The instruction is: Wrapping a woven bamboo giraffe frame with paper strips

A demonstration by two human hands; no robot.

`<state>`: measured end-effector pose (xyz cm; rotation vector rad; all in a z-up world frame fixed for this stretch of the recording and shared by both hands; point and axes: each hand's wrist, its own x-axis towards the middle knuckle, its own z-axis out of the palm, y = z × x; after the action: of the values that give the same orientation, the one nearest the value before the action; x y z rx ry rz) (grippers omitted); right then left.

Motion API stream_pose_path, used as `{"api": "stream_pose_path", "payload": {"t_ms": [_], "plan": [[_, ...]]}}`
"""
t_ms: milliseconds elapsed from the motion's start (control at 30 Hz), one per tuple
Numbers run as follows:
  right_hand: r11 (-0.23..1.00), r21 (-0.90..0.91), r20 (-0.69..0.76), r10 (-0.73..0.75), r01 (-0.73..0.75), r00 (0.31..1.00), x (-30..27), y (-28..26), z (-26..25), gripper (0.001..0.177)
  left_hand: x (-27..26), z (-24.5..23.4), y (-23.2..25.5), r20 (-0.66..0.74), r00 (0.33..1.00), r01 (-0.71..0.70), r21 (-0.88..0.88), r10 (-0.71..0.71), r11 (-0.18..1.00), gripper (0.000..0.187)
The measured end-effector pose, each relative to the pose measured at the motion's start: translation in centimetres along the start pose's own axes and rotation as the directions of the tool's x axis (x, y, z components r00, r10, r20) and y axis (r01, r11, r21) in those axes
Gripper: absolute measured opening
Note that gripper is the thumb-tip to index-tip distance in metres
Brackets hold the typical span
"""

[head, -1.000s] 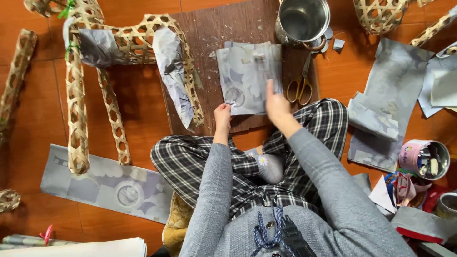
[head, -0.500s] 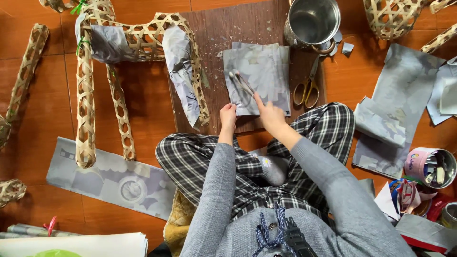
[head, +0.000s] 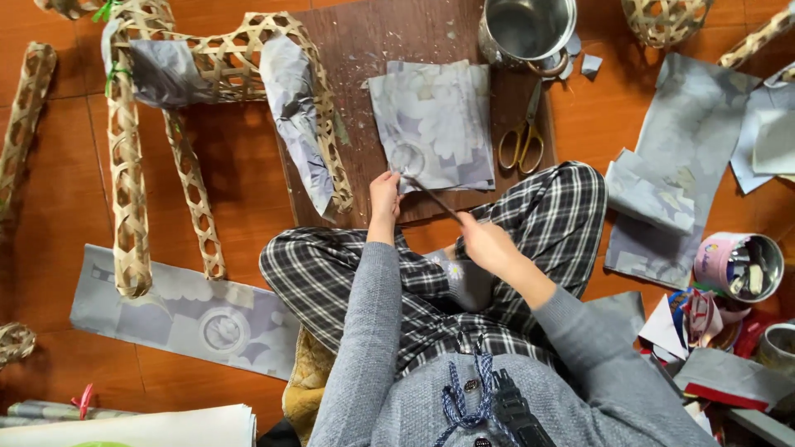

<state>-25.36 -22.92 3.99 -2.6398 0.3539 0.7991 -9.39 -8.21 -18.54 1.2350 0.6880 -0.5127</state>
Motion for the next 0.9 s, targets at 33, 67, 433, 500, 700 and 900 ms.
{"api": "stream_pose_path", "payload": {"t_ms": [33,67,433,500,700,900], "plan": [[1.000,0.004,-0.001,0.005,-0.005,1.000,-0.4,1.9,0.3,0.040,0.0,0.1,-0.2,0.004,1.000,0.002,0.005,-0.002,1.000,0.035],[0.995,-0.025,0.019,0.092,-0.092,0.996,-0.8,3.8,0.5,0.036,0.0,0.3,-0.4,-0.014,0.999,-0.031,0.011,0.031,0.999,0.027],[0.997,0.026,-0.222,0.076,-0.072,0.972,13.3,1.8,-5.6,0.040,-1.0,0.4,0.2,-0.051,0.992,-0.105,0.115,0.112,0.988,0.016],[0.977,0.146,-0.300,0.196,-0.158,0.934,16.8,4.0,-5.5,0.040,-0.9,0.5,0.4,-0.071,0.990,-0.111,0.143,0.122,0.983,0.015],[0.959,0.160,-0.539,0.284,-0.234,0.793,14.4,6.3,-15.6,0.026,0.1,1.0,0.0,-0.064,0.990,-0.117,0.161,0.128,0.980,0.014],[0.945,-0.289,-0.771,-0.134,-0.155,0.622,20.3,13.4,-16.9,0.037,-3.5,2.3,2.8,-0.023,0.990,-0.136,0.138,0.141,0.981,0.016]]}}
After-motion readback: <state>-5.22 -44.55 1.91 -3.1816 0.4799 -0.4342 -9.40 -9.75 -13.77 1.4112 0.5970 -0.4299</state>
